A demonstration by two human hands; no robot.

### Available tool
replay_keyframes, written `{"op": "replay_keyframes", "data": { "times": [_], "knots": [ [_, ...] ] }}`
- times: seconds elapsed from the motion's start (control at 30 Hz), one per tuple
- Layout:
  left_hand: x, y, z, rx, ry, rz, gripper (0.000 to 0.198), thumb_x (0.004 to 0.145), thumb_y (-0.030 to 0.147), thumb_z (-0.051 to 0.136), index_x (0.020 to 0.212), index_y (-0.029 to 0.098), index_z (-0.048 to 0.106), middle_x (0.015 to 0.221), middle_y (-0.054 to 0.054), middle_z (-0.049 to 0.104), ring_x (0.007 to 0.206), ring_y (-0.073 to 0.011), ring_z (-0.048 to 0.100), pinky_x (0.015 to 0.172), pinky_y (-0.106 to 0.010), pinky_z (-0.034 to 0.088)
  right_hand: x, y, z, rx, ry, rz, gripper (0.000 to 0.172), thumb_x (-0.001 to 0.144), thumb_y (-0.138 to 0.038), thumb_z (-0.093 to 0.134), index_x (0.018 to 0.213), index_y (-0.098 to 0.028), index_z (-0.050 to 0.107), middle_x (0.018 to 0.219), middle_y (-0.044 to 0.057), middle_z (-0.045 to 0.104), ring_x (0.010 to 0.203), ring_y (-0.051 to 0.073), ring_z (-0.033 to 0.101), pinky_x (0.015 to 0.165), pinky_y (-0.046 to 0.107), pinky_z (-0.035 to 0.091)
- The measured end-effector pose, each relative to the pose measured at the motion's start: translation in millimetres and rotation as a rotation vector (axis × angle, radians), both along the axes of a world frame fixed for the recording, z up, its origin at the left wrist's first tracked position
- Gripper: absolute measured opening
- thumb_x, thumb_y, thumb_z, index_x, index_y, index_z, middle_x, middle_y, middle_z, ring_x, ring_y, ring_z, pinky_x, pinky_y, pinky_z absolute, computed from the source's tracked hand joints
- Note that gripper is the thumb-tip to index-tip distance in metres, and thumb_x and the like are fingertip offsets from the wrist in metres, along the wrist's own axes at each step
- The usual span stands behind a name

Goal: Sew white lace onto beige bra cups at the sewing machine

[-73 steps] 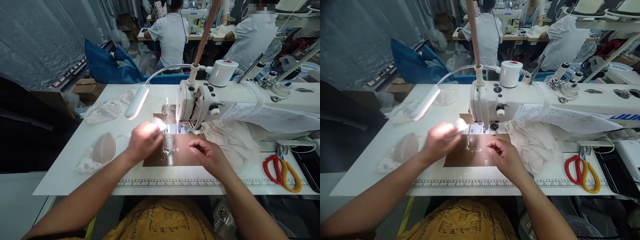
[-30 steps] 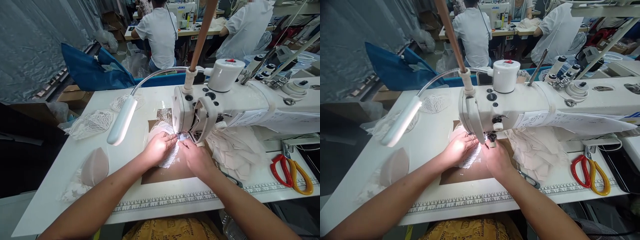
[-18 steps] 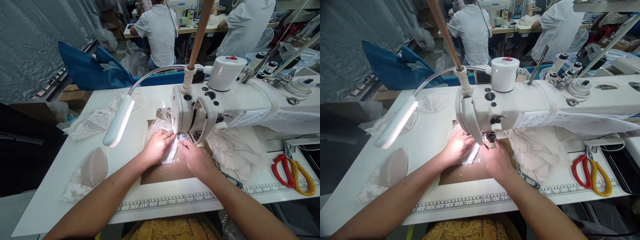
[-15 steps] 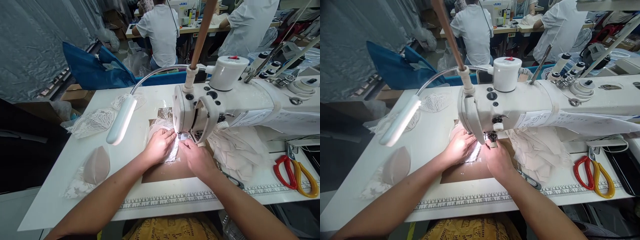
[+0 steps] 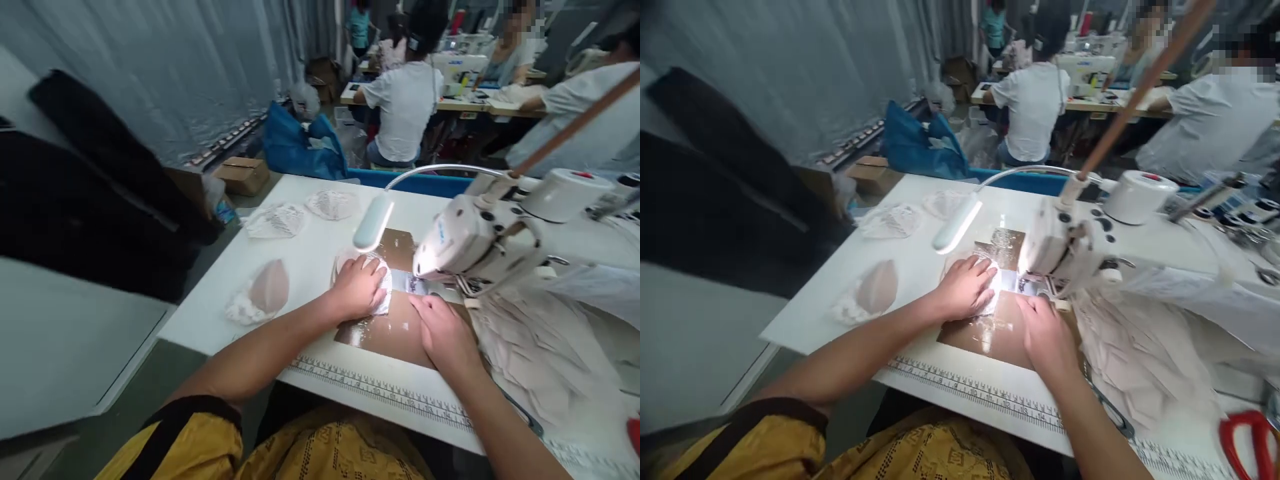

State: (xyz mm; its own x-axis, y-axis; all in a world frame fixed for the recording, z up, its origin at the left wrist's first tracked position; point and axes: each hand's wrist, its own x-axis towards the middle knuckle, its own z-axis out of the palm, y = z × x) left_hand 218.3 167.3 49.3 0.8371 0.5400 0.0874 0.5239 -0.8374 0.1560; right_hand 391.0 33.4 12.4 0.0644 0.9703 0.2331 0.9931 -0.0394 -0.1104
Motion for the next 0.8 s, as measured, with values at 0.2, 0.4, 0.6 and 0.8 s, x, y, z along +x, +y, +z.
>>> {"op": "replay_keyframes", "data": {
  "times": [0.2,0.4,0.6,0.8],
  "knots": [
    [-115,15,19.1,0.045,-0.111,0.462,0.037,0.093,0.028,0.038,0.121,0.010,0.052,0.131,-0.017,0.054,0.125,-0.0298,0.045,0.108,-0.046,0.034,6,-2,-9.8,0.048,0.022,0.046,0.039,0.090,-0.012,0.037,0.116,-0.016,0.067,0.096,0.009,0.066,0.078,0.023,0.061,0.064,0.035,0.046],
    [-211,16,-4.3,-0.047,-0.260,0.766,0.025,0.090,0.030,0.037,0.084,0.015,0.055,0.116,-0.019,0.060,0.113,-0.0333,0.054,0.097,-0.047,0.042,5,-6,-1.4,0.028,0.212,0.079,0.038,0.093,-0.020,0.036,0.119,-0.019,0.064,0.111,0.009,0.065,0.094,0.025,0.063,0.075,0.039,0.051],
    [-207,-28,10.3,-0.513,-0.783,0.548,0.029,0.097,0.044,0.037,0.084,0.019,0.048,0.069,0.001,0.051,0.059,-0.0123,0.049,0.055,-0.022,0.041,-6,-23,35.9,-0.117,0.816,0.212,0.043,0.088,-0.042,0.059,0.130,-0.031,0.056,0.136,0.007,0.051,0.111,0.025,0.058,0.087,0.037,0.053],
    [-126,-67,46.1,-0.757,-0.734,-0.047,0.026,0.095,0.036,0.046,0.080,0.016,0.052,0.070,0.002,0.049,0.059,-0.0093,0.044,0.056,-0.020,0.037,-71,-30,39.7,-0.281,1.672,0.484,0.094,0.062,-0.060,0.079,0.142,-0.027,0.041,0.135,0.012,0.055,0.122,0.032,0.052,0.100,0.046,0.044]
  ]
}}
